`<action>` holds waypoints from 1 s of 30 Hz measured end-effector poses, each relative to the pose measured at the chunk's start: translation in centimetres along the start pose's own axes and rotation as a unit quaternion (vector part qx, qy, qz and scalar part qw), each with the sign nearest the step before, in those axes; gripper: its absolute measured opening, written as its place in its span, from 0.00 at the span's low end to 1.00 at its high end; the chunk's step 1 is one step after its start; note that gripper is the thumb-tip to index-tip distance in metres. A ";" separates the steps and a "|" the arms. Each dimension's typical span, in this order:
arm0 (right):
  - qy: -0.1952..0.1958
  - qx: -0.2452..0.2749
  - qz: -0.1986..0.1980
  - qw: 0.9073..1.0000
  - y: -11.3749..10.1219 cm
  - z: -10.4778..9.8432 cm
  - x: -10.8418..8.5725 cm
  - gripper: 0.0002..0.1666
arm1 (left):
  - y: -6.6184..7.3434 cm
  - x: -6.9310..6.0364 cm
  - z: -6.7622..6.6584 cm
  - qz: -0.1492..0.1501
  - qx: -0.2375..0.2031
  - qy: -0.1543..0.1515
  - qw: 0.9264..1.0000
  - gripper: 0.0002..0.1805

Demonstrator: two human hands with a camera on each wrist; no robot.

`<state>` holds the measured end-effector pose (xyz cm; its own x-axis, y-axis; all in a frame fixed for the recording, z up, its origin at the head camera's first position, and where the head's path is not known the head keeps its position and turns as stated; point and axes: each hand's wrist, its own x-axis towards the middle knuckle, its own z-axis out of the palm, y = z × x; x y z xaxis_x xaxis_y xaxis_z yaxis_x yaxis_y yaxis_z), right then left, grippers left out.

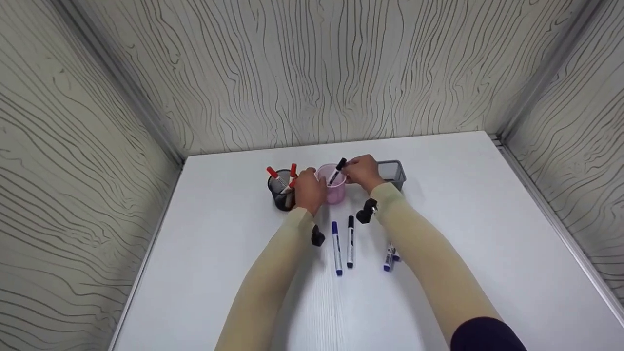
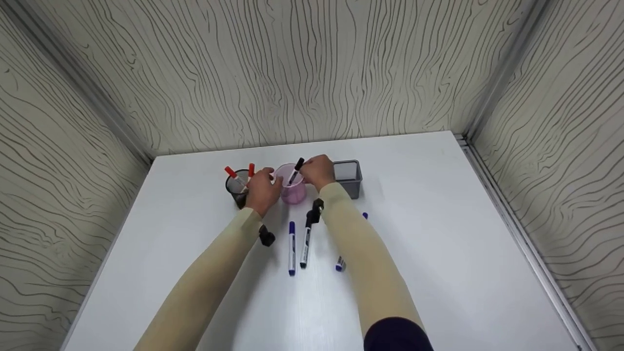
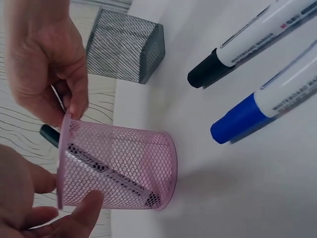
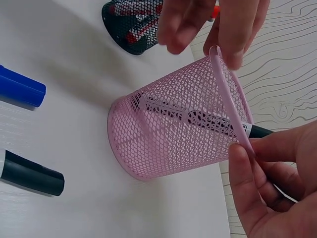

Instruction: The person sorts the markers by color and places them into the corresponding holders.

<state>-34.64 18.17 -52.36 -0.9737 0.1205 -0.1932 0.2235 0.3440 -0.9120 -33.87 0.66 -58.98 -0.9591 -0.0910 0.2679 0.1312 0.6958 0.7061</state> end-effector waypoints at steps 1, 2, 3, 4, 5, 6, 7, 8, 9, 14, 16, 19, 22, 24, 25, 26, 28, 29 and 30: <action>-0.001 -0.001 -0.001 1.000 0.1 0.0 -0.1 0.19 | 0.7 0.0 -0.2 -0.015 0.005 -0.002 1.000 0.19; -0.003 -0.004 -0.003 1.000 0.3 0.0 -0.2 0.19 | 1.0 0.0 -0.1 -0.026 0.007 -0.006 1.000 0.18; -0.003 -0.012 -0.007 1.000 0.4 -0.1 -0.4 0.18 | 1.3 0.1 -0.1 -0.038 0.008 -0.010 0.999 0.16; -0.002 -0.021 -0.014 1.000 0.4 -0.2 -0.7 0.18 | 1.2 0.3 0.3 -0.045 0.012 -0.009 0.999 0.15; -0.001 -0.030 -0.023 0.999 0.4 -0.3 -1.1 0.18 | 1.5 0.2 0.1 -0.056 0.013 -0.012 0.998 0.13; 0.000 -0.043 -0.034 0.999 0.3 -0.5 -1.7 0.18 | 1.8 0.2 -0.1 -0.068 0.017 -0.019 0.997 0.13; 0.001 -0.056 -0.046 0.997 0.1 -0.8 -2.3 0.18 | 2.1 0.1 -0.3 -0.077 0.025 -0.025 0.996 0.12; 0.002 -0.068 -0.057 0.996 -0.1 -1.2 -3.0 0.18 | 2.5 0.0 -0.6 -0.084 0.030 -0.030 0.996 0.12; 0.004 -0.079 -0.068 0.995 -0.4 -1.6 -3.8 0.19 | 2.7 0.0 -0.8 -0.086 0.037 -0.028 0.995 0.12; -0.017 -0.086 -0.048 0.995 -0.8 -4.3 -7.0 0.21 | 4.3 -0.1 -1.9 -0.098 0.047 -0.050 0.993 0.14; -0.032 -0.065 -0.020 0.997 -0.1 -5.4 -7.8 0.22 | 4.4 -0.1 -1.7 -0.100 0.047 -0.056 0.992 0.15; -0.052 -0.036 0.018 0.998 1.4 -6.5 -8.9 0.24 | 3.0 0.4 -0.2 -0.094 0.043 -0.051 0.993 0.14; -0.059 -0.029 0.051 0.997 3.2 -7.3 -9.8 0.25 | 2.9 0.4 0.0 -0.093 0.034 -0.046 0.994 0.13; -0.060 -0.033 0.075 0.995 4.4 -7.5 -10.5 0.27 | 2.9 0.5 -0.1 -0.093 0.032 -0.047 0.994 0.13; -0.060 -0.034 0.085 0.994 4.9 -7.6 -10.7 0.27 | 3.6 0.2 -0.7 -0.097 0.034 -0.050 0.993 0.14; -0.061 -0.036 0.093 0.993 5.5 -7.6 -11.0 0.27 | 4.3 0.0 -1.3 -0.104 0.035 -0.055 0.992 0.15; -0.062 -0.042 0.107 0.991 6.5 -7.4 -11.5 0.26 | 4.4 0.0 -1.3 -0.108 0.038 -0.059 0.992 0.16; -0.063 -0.045 0.114 0.990 6.9 -7.2 -11.7 0.26 | 4.4 0.0 -1.3 -0.110 0.038 -0.060 0.991 0.16; -0.065 -0.048 0.119 0.990 7.3 -7.0 -11.9 0.26 | 4.4 -0.1 -1.3 -0.112 0.036 -0.061 0.991 0.16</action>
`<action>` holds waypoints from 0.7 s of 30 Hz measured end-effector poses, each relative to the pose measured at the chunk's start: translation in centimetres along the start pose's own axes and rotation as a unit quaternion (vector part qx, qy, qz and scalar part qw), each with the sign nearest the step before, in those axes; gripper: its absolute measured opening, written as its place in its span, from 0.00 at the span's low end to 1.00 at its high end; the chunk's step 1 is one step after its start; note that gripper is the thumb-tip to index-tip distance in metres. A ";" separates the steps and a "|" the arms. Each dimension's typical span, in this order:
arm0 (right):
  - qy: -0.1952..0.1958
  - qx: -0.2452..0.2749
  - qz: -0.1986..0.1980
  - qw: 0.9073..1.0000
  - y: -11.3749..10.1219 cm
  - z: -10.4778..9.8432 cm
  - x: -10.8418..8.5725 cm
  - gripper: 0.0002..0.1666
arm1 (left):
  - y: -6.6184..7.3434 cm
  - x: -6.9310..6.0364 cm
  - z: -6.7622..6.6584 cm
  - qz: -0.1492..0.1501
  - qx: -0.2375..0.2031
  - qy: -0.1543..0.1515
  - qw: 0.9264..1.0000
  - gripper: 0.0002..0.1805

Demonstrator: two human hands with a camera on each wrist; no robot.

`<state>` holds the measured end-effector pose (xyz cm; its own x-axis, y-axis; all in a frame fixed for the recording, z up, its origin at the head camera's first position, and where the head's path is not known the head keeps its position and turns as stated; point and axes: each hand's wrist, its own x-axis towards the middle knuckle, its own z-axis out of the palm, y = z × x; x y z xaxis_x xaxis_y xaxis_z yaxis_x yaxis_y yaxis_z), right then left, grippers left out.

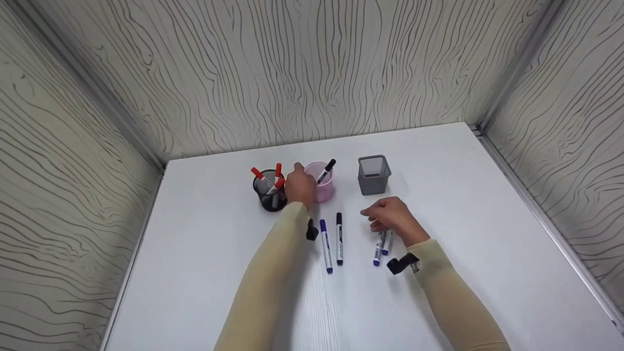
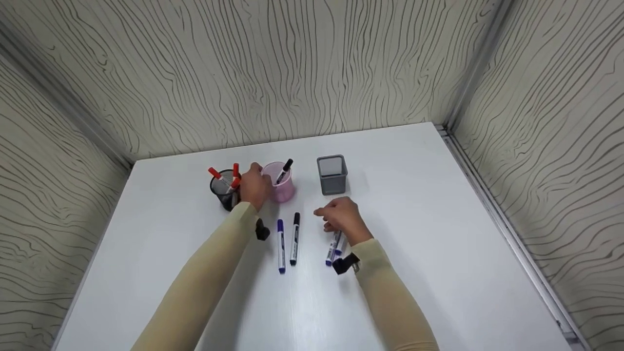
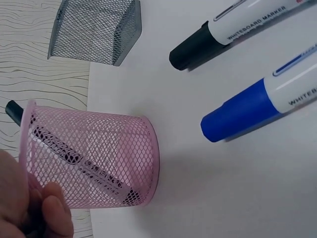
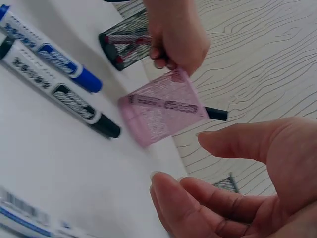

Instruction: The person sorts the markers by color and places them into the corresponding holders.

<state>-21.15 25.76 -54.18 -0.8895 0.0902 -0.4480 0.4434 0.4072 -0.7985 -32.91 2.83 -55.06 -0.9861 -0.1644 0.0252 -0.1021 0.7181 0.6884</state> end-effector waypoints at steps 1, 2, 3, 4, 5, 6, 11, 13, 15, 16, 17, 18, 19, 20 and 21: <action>-0.001 -0.003 0.005 1.000 0.3 0.3 0.0 0.25 | 0.0 0.0 0.0 0.000 -0.002 0.000 1.000 0.16; -0.003 -0.003 0.009 1.000 0.5 0.6 0.0 0.25 | 0.0 0.0 -0.1 0.001 -0.005 -0.001 1.000 0.16; -0.003 -0.006 0.011 1.000 0.6 1.0 0.0 0.24 | -0.1 0.0 -0.1 0.003 -0.007 -0.001 1.000 0.16; -0.004 -0.008 0.013 1.000 0.8 1.3 0.1 0.24 | -0.1 0.0 -0.1 0.004 -0.008 -0.001 1.000 0.15; -0.004 -0.012 0.015 1.000 0.9 1.7 0.2 0.23 | -0.2 0.0 -0.1 0.005 -0.008 -0.001 1.000 0.15; -0.005 -0.013 0.017 1.000 1.0 2.1 0.2 0.22 | -0.3 0.0 -0.1 0.005 -0.008 -0.001 1.000 0.14; -0.014 -0.008 0.024 1.000 1.2 4.0 0.7 0.18 | -0.5 -0.1 0.0 0.009 -0.004 0.003 1.000 0.13; -0.014 -0.007 0.029 0.999 1.3 4.7 0.9 0.16 | -0.5 -0.1 0.0 0.011 -0.004 0.003 1.000 0.12; -0.009 -0.013 0.032 0.999 1.2 5.4 0.9 0.16 | -0.4 -0.1 0.0 0.011 -0.006 0.001 1.000 0.13; -0.005 -0.015 0.033 0.999 1.2 5.7 0.9 0.15 | -0.3 -0.1 0.0 0.012 -0.006 0.000 1.000 0.13; 0.001 -0.020 0.032 0.999 1.1 6.0 0.9 0.15 | -0.3 -0.1 -0.1 0.011 -0.007 -0.001 1.000 0.13; 0.008 -0.026 0.028 0.999 1.0 6.3 0.9 0.15 | -0.3 -0.1 -0.1 0.011 -0.006 0.000 1.000 0.13; 0.014 -0.032 0.023 0.999 0.9 6.7 0.9 0.15 | -0.3 -0.1 -0.1 0.012 -0.005 0.001 1.000 0.12; 0.021 -0.039 0.015 0.999 0.9 7.0 0.8 0.15 | -0.3 -0.1 -0.1 0.012 -0.004 0.001 1.000 0.12; 0.028 -0.047 0.008 0.998 0.8 7.3 0.9 0.15 | -0.3 -0.1 0.0 0.012 -0.003 0.002 1.000 0.12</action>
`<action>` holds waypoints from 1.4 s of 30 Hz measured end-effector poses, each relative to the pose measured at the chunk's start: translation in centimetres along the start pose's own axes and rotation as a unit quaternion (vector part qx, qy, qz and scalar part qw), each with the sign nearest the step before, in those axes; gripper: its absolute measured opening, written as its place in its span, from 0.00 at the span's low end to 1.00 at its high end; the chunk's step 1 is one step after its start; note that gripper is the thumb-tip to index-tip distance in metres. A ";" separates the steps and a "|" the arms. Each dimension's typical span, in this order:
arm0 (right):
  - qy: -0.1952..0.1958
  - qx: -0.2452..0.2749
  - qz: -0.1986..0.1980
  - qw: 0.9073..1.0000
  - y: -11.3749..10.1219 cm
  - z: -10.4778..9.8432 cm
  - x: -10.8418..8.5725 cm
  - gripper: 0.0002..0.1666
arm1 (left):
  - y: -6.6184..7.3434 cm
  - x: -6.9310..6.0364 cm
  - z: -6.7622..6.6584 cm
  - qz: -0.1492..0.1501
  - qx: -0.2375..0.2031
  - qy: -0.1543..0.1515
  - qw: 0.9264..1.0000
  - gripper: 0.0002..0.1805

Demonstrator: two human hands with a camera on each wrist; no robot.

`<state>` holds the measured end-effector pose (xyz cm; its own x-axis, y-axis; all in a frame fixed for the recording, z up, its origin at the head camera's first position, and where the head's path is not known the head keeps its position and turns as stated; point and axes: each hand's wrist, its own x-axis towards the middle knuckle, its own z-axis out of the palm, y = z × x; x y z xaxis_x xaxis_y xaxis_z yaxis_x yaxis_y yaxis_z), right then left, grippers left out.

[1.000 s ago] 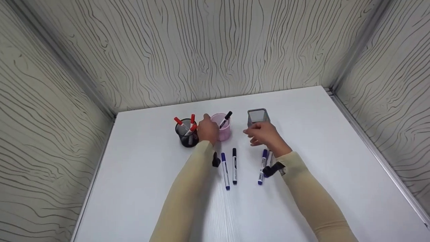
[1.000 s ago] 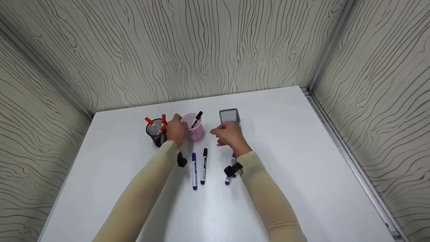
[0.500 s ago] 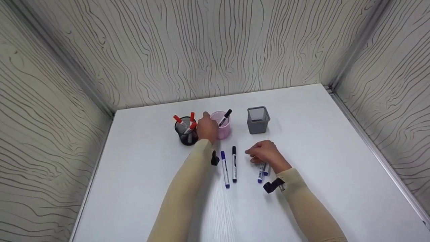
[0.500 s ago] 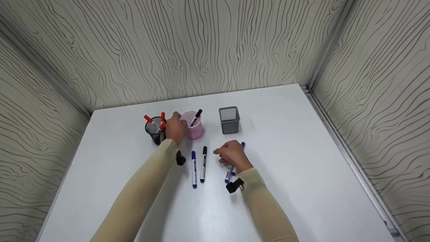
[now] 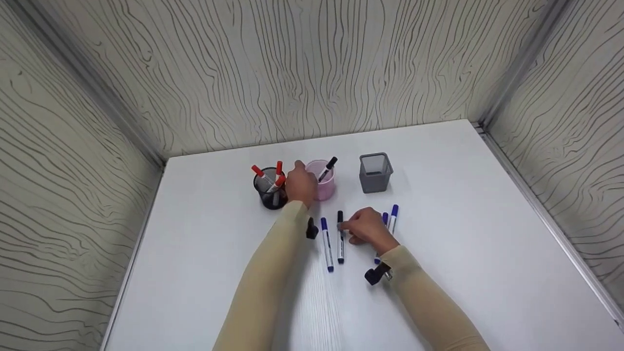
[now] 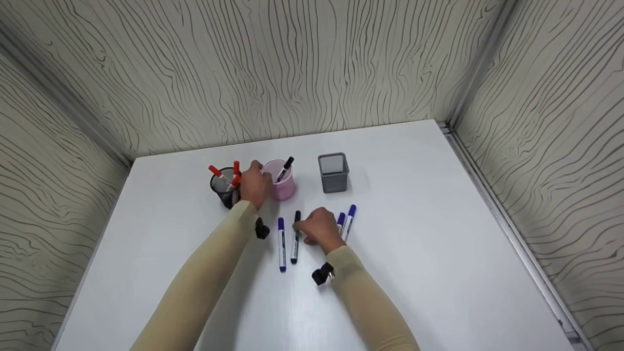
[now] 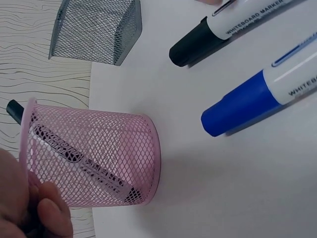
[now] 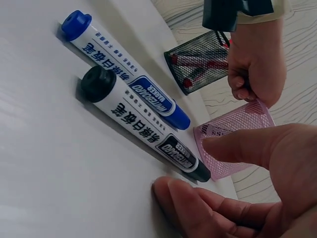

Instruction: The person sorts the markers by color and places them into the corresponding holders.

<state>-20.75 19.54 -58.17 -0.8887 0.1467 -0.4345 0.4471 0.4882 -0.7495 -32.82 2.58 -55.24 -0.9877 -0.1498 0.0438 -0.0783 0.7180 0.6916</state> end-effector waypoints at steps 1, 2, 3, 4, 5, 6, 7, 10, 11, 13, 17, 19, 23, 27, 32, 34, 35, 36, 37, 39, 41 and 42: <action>0.007 -0.010 -0.009 1.000 -0.1 0.3 0.0 0.15 | 0.0 0.1 0.0 0.000 0.001 0.001 1.000 0.12; 0.013 -0.019 -0.018 1.000 -0.3 0.6 0.0 0.15 | 0.0 0.1 -0.1 0.001 0.003 0.001 1.000 0.12; 0.018 -0.027 -0.026 0.999 -0.4 0.9 0.1 0.14 | 0.0 0.1 -0.1 0.000 0.005 0.001 1.000 0.13; 0.023 -0.035 -0.034 0.999 -0.5 1.1 0.1 0.14 | 0.0 0.1 -0.1 -0.001 0.006 0.000 1.000 0.13; 0.028 -0.041 -0.040 0.998 -0.6 1.3 0.1 0.13 | 0.1 0.1 -0.2 -0.002 0.006 -0.001 1.000 0.13; 0.031 -0.044 -0.043 0.998 -0.6 1.4 0.3 0.12 | 0.1 0.1 -0.2 -0.003 0.005 -0.002 1.000 0.14; 0.032 -0.046 -0.044 0.997 -0.6 1.5 0.4 0.12 | 0.2 0.1 -0.2 -0.004 0.007 -0.002 1.000 0.14; 0.026 -0.031 -0.043 0.998 -0.5 1.3 0.9 0.09 | 0.2 0.0 -0.2 -0.009 0.003 -0.005 1.000 0.14; 0.021 -0.016 -0.040 0.999 -0.5 1.1 1.1 0.08 | 0.2 -0.1 -0.1 -0.011 0.002 -0.007 1.000 0.15; 0.013 0.021 -0.038 0.999 -0.6 0.5 1.5 0.08 | 0.2 -0.1 0.0 -0.015 0.002 -0.011 1.000 0.15; 0.032 0.165 -0.061 0.984 -2.3 -1.5 2.0 0.11 | 0.1 -0.2 0.3 -0.013 0.011 -0.009 1.000 0.14; 0.060 0.229 -0.093 0.967 -4.0 -2.6 2.2 0.12 | 0.0 -0.1 0.4 -0.008 0.019 -0.004 1.000 0.13; 0.117 0.269 -0.173 0.940 -8.0 -4.7 2.3 0.12 | 0.1 0.0 0.5 -0.003 0.029 0.006 1.000 0.12; 0.138 0.230 -0.217 0.939 -11.3 -5.9 2.6 0.12 | 0.1 0.2 0.4 -0.010 0.027 0.003 1.000 0.13; 0.152 0.164 -0.252 0.942 -14.0 -5.7 3.8 0.11 | 0.2 0.3 0.2 -0.005 0.020 0.002 1.000 0.13; 0.161 0.134 -0.266 0.941 -14.5 -5.2 4.4 0.11 | 0.2 0.3 0.2 -0.003 0.020 0.002 1.000 0.13; 0.167 0.119 -0.274 0.940 -14.6 -4.9 4.8 0.12 | 0.3 0.3 0.2 -0.004 0.018 0.002 1.000 0.13; 0.167 0.111 -0.279 0.939 -14.7 -4.6 5.1 0.12 | 0.3 0.3 0.2 -0.005 0.018 0.001 1.000 0.13; 0.166 0.103 -0.281 0.940 -14.7 -4.3 5.4 0.12 | 0.3 0.3 0.2 -0.007 0.018 0.000 1.000 0.13; 0.163 0.087 -0.284 0.941 -14.5 -3.7 5.9 0.13 | 0.2 0.3 0.3 -0.008 0.016 0.000 1.000 0.13; 0.160 0.072 -0.280 0.944 -14.3 -3.2 6.3 0.14 | 0.1 0.2 0.4 -0.005 0.013 0.007 1.000 0.13; 0.159 0.063 -0.276 0.946 -14.1 -3.0 6.5 0.14 | 0.0 0.1 0.4 -0.001 0.013 0.011 1.000 0.13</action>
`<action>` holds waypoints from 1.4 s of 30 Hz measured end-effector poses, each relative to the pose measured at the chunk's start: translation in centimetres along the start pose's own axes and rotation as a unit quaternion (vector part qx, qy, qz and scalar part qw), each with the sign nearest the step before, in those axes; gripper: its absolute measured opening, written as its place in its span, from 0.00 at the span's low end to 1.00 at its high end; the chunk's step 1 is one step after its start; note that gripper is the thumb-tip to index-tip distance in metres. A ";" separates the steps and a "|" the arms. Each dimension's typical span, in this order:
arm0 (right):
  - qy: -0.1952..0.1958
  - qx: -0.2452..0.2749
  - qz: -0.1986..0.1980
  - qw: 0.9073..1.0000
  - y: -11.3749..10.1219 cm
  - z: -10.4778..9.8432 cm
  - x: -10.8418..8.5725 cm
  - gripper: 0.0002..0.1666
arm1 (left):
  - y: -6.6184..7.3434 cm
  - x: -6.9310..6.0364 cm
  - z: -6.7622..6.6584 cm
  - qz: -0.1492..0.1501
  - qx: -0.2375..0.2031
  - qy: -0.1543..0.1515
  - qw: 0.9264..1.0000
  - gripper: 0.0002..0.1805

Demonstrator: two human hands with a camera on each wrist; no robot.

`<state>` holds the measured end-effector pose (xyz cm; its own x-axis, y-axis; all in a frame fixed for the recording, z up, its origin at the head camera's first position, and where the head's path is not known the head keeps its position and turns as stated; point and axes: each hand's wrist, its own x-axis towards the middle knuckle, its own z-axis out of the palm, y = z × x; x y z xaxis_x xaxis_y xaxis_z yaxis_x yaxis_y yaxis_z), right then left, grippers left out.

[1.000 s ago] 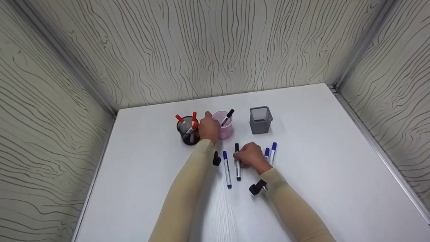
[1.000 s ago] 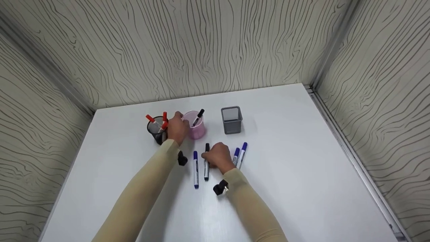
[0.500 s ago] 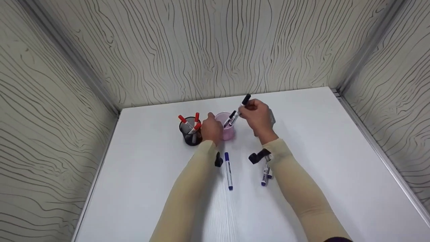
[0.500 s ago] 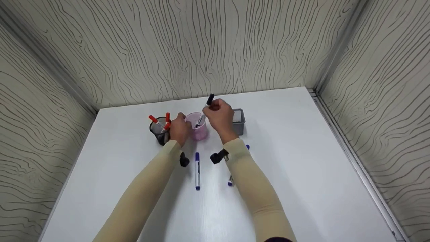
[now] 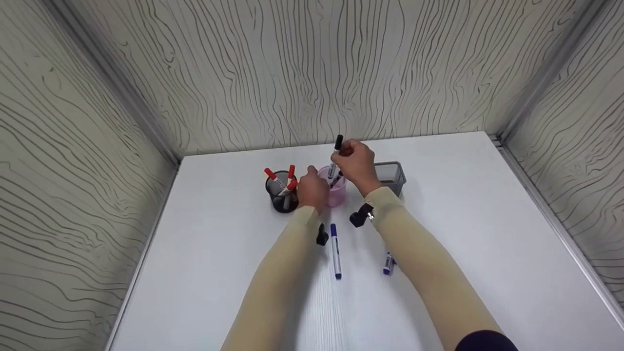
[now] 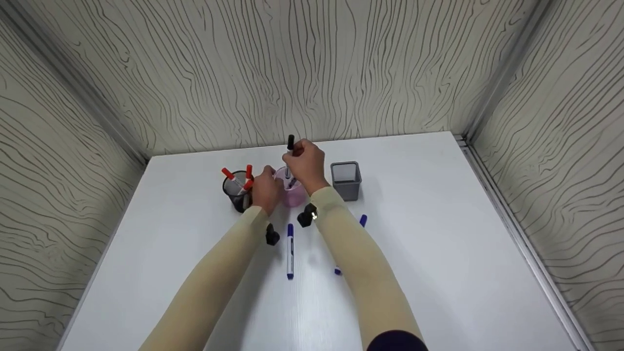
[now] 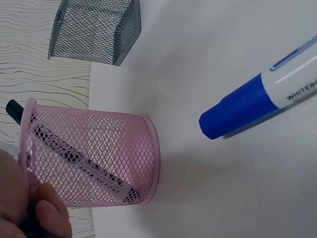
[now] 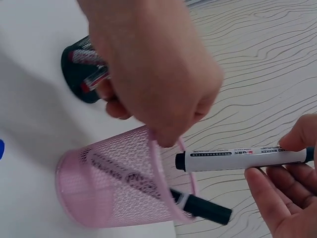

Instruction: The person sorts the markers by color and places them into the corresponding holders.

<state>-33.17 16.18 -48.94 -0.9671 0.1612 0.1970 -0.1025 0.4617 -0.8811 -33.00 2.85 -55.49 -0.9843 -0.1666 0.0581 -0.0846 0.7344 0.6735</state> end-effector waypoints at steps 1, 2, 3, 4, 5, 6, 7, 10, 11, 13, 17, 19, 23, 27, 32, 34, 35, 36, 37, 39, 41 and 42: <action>-0.003 -0.008 0.004 1.000 0.3 0.2 0.0 0.14 | 0.0 -0.1 0.1 0.004 0.002 0.006 1.000 0.12; -0.005 -0.012 0.007 1.000 0.5 0.3 -0.1 0.15 | 0.0 -0.2 0.1 0.008 0.003 0.012 1.000 0.12; -0.006 -0.018 0.010 1.000 0.8 0.4 -0.1 0.15 | -0.1 -0.3 0.1 0.012 0.003 0.015 1.000 0.11; -0.007 -0.022 0.011 1.000 1.0 0.5 -0.2 0.15 | -0.9 0.1 1.1 0.021 0.006 0.027 0.999 0.10; -0.006 -0.026 0.010 1.000 1.2 0.6 -0.2 0.15 | -0.9 0.1 1.1 0.024 0.006 0.030 0.999 0.10; -0.004 -0.026 0.008 1.000 1.3 0.7 -0.2 0.14 | -0.9 0.0 1.1 0.027 0.006 0.033 0.999 0.10; -0.004 -0.024 0.005 1.000 1.5 0.8 -0.2 0.14 | -0.9 0.0 1.1 0.030 0.006 0.036 0.999 0.09; -0.003 -0.017 0.001 1.000 1.5 0.9 -0.1 0.15 | -0.8 0.1 1.0 0.034 0.002 0.037 0.999 0.09; -0.003 -0.018 0.002 1.000 1.5 0.9 -0.1 0.15 | -0.1 -0.4 0.1 0.029 0.002 0.030 0.999 0.09; -0.007 -0.014 0.006 1.000 1.3 0.7 -0.2 0.15 | 0.0 -0.2 0.1 0.027 0.003 0.028 0.999 0.08; -0.014 -0.015 0.016 1.000 1.0 0.4 -0.2 0.16 | 0.1 -0.1 0.1 0.023 0.011 0.024 0.999 0.08; -0.018 -0.016 0.020 1.000 0.9 0.4 -0.3 0.16 | 0.1 -0.1 0.1 0.022 0.013 0.023 0.999 0.08; -0.016 -0.014 0.016 1.000 1.1 0.3 -0.4 0.15 | 0.1 -0.1 0.1 0.021 0.011 0.020 1.000 0.09; -0.005 -0.007 0.000 1.000 1.4 0.4 -0.5 0.12 | -0.1 -0.1 0.1 0.017 0.009 0.017 1.000 0.10; 0.017 0.000 -0.012 1.000 1.4 -0.4 -0.6 0.11 | -0.1 -0.1 0.1 0.018 0.016 0.021 0.999 0.11; 0.026 -0.003 -0.016 1.000 1.4 -0.9 -0.7 0.11 | -0.2 -0.2 0.1 0.016 0.018 0.023 0.999 0.11; 0.032 -0.008 -0.018 0.999 1.4 -1.1 -0.6 0.11 | -0.3 -0.3 0.1 0.014 0.020 0.023 0.999 0.11; 0.035 -0.012 -0.018 0.999 1.4 -1.4 -0.6 0.11 | -0.3 -0.4 0.1 0.013 0.021 0.022 0.999 0.11; 0.040 -0.016 -0.018 0.999 1.4 -1.7 -0.6 0.11 | -0.3 -0.5 0.0 0.011 0.020 0.020 1.000 0.12; 0.046 -0.024 -0.019 0.998 1.4 -2.4 -0.5 0.11 | -0.4 -0.8 0.0 0.011 0.015 0.018 1.000 0.13; 0.042 -0.032 -0.017 0.998 1.4 -3.2 -0.4 0.11 | -0.5 -1.0 -0.2 0.015 0.007 0.020 1.000 0.16; 0.035 -0.035 -0.012 0.999 1.4 -3.8 -0.3 0.13 | -0.5 -1.1 -0.4 0.019 0.003 0.021 1.000 0.18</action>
<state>-32.10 20.06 -48.60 -0.9453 0.2093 0.2502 -0.1070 0.5256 -0.8439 -31.81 2.46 -55.59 -0.9795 -0.1655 0.1149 -0.0476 0.7443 0.6661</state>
